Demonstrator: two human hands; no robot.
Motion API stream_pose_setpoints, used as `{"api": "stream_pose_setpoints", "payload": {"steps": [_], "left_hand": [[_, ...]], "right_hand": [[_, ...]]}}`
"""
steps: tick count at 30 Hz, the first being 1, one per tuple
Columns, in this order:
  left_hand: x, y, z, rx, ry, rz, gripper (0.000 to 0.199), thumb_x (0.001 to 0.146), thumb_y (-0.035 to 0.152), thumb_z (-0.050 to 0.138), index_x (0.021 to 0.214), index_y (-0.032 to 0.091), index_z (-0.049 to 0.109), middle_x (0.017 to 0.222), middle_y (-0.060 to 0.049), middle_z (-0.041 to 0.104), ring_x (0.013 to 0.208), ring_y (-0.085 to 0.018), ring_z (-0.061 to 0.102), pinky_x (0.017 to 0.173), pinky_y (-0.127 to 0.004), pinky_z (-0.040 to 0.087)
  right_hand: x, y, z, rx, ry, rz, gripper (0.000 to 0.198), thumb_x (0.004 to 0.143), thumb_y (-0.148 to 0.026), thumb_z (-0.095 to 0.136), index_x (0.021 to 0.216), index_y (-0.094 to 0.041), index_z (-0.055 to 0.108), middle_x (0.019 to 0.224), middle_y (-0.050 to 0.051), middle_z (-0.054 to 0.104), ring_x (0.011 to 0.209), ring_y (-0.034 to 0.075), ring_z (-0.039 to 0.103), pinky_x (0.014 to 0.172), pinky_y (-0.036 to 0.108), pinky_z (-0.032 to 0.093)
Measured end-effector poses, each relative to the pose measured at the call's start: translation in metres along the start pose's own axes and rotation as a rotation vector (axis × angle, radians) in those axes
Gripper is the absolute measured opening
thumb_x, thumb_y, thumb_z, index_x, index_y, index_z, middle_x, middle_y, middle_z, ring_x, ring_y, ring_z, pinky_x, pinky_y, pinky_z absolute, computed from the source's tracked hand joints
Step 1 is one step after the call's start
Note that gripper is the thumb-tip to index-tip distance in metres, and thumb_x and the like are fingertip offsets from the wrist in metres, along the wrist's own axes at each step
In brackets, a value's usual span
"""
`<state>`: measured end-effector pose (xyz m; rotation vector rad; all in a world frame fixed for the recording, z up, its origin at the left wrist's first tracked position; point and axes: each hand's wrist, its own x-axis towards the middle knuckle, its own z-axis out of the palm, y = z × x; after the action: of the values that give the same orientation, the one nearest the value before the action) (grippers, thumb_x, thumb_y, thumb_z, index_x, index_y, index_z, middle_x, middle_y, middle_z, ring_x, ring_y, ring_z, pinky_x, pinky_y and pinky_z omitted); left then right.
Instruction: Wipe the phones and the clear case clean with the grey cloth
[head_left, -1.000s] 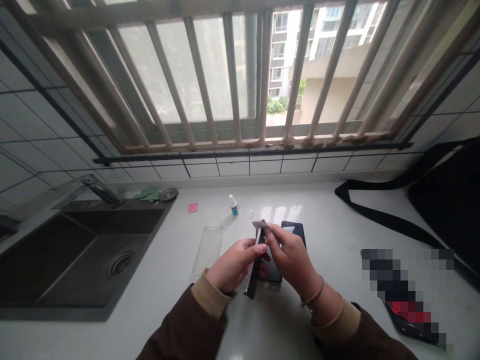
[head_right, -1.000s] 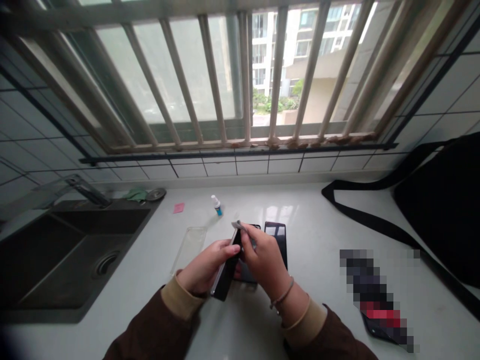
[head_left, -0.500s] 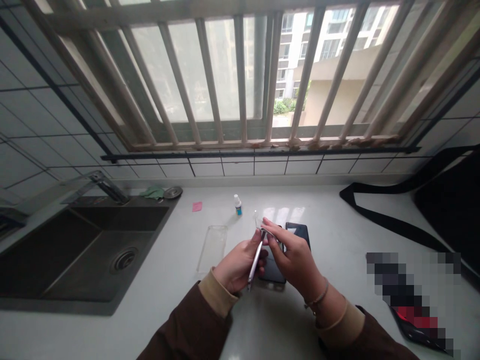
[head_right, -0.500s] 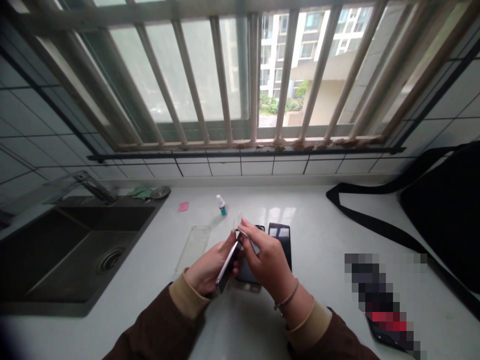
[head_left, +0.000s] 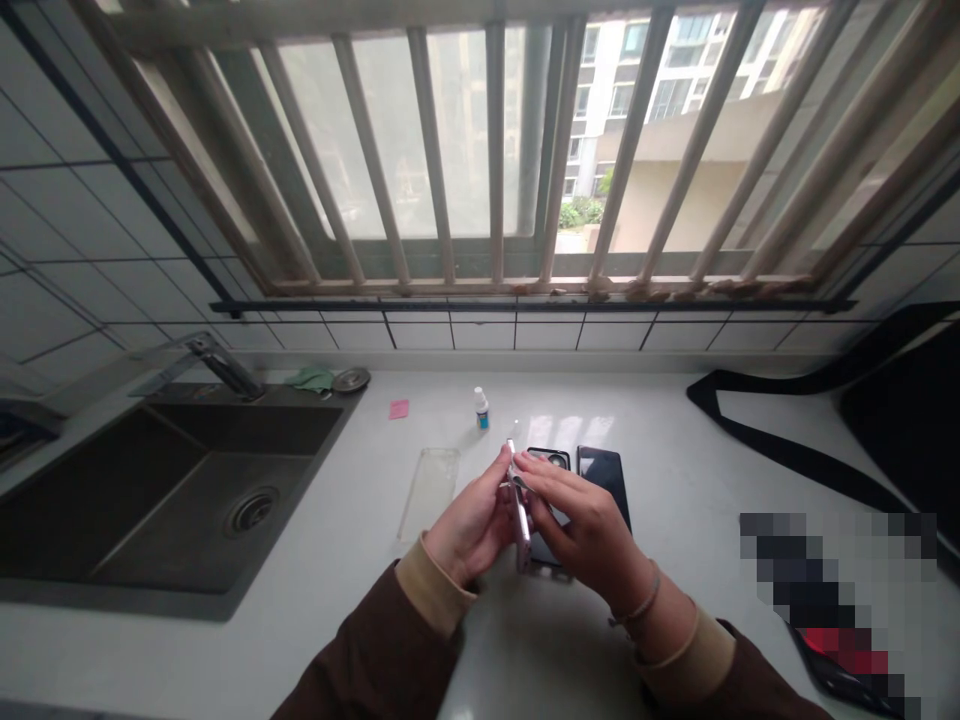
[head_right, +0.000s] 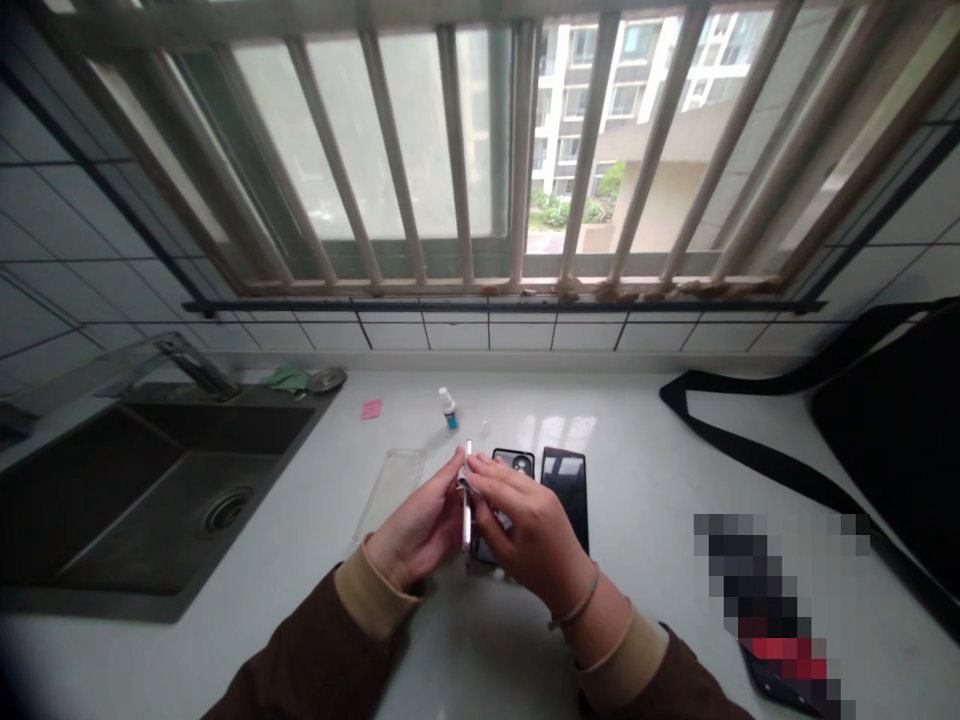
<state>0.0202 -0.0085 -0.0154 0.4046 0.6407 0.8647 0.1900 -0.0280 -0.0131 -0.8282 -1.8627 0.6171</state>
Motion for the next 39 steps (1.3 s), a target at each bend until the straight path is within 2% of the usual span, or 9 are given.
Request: {"api": "stream_pose_setpoints", "payload": {"steps": [5,7,10,16,20,24,30,35,39], "left_hand": [[-0.003,0.007,0.005,0.037,0.086,0.058,0.033,0.097,0.043,0.071,0.106,0.011,0.077,0.095,-0.012,0.077,0.074,-0.016,0.070,0.065,-0.025,0.056],[-0.004,0.009,0.009,0.022,0.136,0.076,0.025,0.097,0.037,0.072,0.095,0.012,0.075,0.090,-0.011,0.076,0.074,-0.016,0.071,0.068,-0.025,0.058],[-0.002,0.011,0.011,0.004,0.215,0.125,0.022,0.094,0.034,0.075,0.085,0.015,0.070,0.077,-0.005,0.072,0.066,-0.015,0.068,0.063,-0.025,0.057],[0.004,0.013,0.006,-0.085,0.380,0.285,0.023,0.090,0.036,0.079,0.091,0.017,0.066,0.069,0.000,0.065,0.058,-0.013,0.065,0.064,-0.026,0.058],[0.003,0.018,0.008,-0.172,0.408,0.236,0.031,0.096,0.044,0.070,0.084,0.016,0.064,0.070,-0.006,0.068,0.062,-0.019,0.070,0.068,-0.033,0.062],[0.002,0.020,0.011,-0.288,0.414,0.175,0.036,0.098,0.045,0.067,0.077,0.016,0.062,0.073,-0.010,0.071,0.079,-0.025,0.078,0.082,-0.039,0.065],[0.002,0.021,0.003,-0.372,0.374,0.201,0.045,0.100,0.051,0.063,0.076,0.013,0.066,0.081,-0.016,0.077,0.087,-0.029,0.080,0.095,-0.045,0.063],[0.001,0.028,-0.002,-0.435,0.323,0.318,0.048,0.105,0.049,0.055,0.080,0.011,0.069,0.076,-0.015,0.076,0.092,-0.030,0.081,0.101,-0.048,0.061],[-0.002,0.037,-0.002,-0.458,0.337,0.402,0.045,0.106,0.045,0.055,0.083,0.010,0.070,0.074,-0.014,0.076,0.088,-0.029,0.081,0.099,-0.047,0.062]], "right_hand": [[-0.001,-0.003,-0.002,-0.012,-0.056,-0.063,0.050,0.093,-0.010,0.065,0.136,-0.033,0.074,0.146,0.004,0.068,0.136,0.030,0.065,0.121,0.053,0.051],[-0.001,-0.005,-0.003,-0.005,-0.088,-0.079,0.049,0.092,-0.009,0.065,0.134,-0.033,0.075,0.144,0.004,0.069,0.135,0.029,0.066,0.120,0.053,0.052],[-0.002,-0.008,-0.004,-0.006,-0.142,-0.120,0.051,0.091,-0.007,0.064,0.133,-0.032,0.076,0.142,0.003,0.070,0.134,0.029,0.067,0.119,0.052,0.053],[-0.002,-0.015,-0.005,-0.041,-0.169,-0.205,0.051,0.087,-0.005,0.064,0.128,-0.030,0.078,0.140,0.003,0.071,0.133,0.029,0.068,0.120,0.049,0.053],[-0.001,-0.014,-0.002,-0.104,-0.113,-0.322,0.055,0.086,-0.002,0.064,0.135,-0.026,0.074,0.146,0.006,0.067,0.137,0.029,0.065,0.121,0.048,0.052],[0.003,-0.010,0.001,-0.168,-0.052,-0.460,0.060,0.085,0.001,0.063,0.141,-0.018,0.068,0.147,0.010,0.067,0.139,0.028,0.063,0.121,0.047,0.053],[0.004,-0.009,0.000,-0.227,-0.087,-0.465,0.064,0.089,0.002,0.059,0.149,-0.019,0.059,0.150,0.010,0.065,0.142,0.025,0.060,0.123,0.044,0.051],[0.002,-0.005,0.001,-0.229,-0.124,-0.462,0.055,0.089,0.001,0.060,0.141,-0.015,0.066,0.148,0.011,0.067,0.140,0.025,0.062,0.124,0.042,0.051],[0.000,-0.006,0.002,-0.218,-0.127,-0.407,0.048,0.089,-0.003,0.062,0.133,-0.018,0.072,0.142,0.010,0.071,0.130,0.024,0.070,0.118,0.039,0.056]]}}
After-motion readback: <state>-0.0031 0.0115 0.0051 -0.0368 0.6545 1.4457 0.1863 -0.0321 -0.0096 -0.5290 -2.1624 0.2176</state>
